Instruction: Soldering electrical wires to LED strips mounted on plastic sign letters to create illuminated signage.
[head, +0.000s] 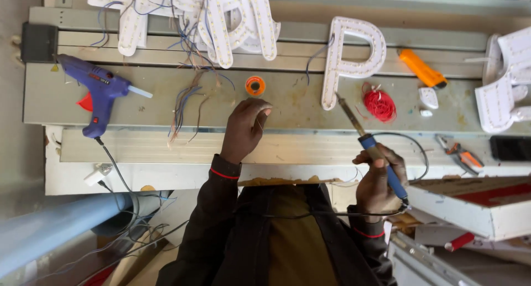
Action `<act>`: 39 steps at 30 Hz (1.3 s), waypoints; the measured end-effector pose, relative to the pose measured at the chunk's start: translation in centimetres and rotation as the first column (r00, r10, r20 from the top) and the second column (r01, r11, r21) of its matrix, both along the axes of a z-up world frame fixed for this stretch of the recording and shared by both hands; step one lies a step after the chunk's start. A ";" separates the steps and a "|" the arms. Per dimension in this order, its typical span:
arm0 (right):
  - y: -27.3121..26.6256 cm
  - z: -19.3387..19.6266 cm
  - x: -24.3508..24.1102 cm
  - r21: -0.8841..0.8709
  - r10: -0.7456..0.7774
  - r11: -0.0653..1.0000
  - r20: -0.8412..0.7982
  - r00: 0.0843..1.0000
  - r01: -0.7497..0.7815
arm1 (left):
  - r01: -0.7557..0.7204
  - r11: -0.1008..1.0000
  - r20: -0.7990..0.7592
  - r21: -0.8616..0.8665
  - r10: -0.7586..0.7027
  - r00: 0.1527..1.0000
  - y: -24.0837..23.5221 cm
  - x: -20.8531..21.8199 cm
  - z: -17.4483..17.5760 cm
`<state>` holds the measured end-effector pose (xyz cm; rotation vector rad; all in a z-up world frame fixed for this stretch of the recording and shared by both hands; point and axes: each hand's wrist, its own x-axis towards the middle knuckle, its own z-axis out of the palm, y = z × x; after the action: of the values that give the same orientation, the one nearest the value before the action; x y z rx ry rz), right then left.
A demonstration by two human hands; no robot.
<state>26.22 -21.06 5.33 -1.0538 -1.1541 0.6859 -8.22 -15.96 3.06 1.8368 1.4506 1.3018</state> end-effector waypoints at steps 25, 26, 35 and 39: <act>2.9 -11.0 12.2 0.059 -0.543 0.839 0.141 0.827 0.541 | 0.498 0.861 -0.156 -0.097 -0.508 0.847 4.6 23.7 5.6; 3.6 -10.0 12.6 0.015 -0.469 0.881 0.162 0.868 0.473 | 0.530 0.837 -0.106 -0.134 -0.544 0.833 5.2 25.4 5.3; 5.0 -4.6 18.6 0.127 -0.109 0.991 0.533 0.839 0.048 | 0.654 0.689 0.223 -0.311 -0.617 0.755 6.9 34.3 4.5; 6.5 -3.7 19.2 0.206 -0.156 0.977 0.509 0.847 0.057 | 0.578 0.758 0.240 -0.302 -0.527 0.815 8.8 35.1 0.6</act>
<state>45.46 -14.58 1.63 -1.1719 -1.5801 0.1899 26.92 -7.13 3.65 1.6930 0.8802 0.7805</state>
